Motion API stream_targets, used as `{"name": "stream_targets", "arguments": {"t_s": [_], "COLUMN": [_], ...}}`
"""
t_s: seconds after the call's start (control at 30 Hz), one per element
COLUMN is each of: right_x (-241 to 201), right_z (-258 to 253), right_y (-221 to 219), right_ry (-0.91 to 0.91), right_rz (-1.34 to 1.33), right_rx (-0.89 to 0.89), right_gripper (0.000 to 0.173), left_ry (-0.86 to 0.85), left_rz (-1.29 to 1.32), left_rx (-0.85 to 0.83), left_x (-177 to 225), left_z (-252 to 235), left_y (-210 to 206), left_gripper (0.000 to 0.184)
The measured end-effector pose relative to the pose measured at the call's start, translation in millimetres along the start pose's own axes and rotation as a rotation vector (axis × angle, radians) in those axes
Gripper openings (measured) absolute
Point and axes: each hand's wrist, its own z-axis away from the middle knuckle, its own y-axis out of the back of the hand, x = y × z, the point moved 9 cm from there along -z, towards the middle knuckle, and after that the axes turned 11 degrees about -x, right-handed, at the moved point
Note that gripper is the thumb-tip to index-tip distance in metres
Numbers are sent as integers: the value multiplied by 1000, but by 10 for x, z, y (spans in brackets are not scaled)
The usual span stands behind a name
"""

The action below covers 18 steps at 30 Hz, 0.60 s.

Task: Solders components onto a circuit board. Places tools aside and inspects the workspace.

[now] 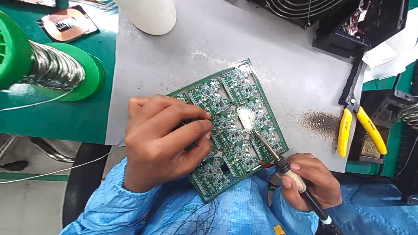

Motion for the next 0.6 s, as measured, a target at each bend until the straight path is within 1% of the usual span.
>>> {"name": "stream_targets", "arguments": {"t_s": [0.23, 0.47, 0.6], "right_x": [-4, -8, -6], "right_z": [-3, 7, 12], "right_y": [-3, -4, -3], "right_ry": [-17, -28, -18], "right_rz": [27, 34, 34], "right_rx": [-22, -15, 2], "right_gripper": [24, 24, 24], "left_ry": [8, 5, -15], "left_rz": [-7, 2, 5], "left_rx": [-6, 12, -7], "left_x": [-16, -12, 0], "left_z": [26, 33, 27], "left_y": [-8, 3, -13], "left_gripper": [19, 19, 19]}}
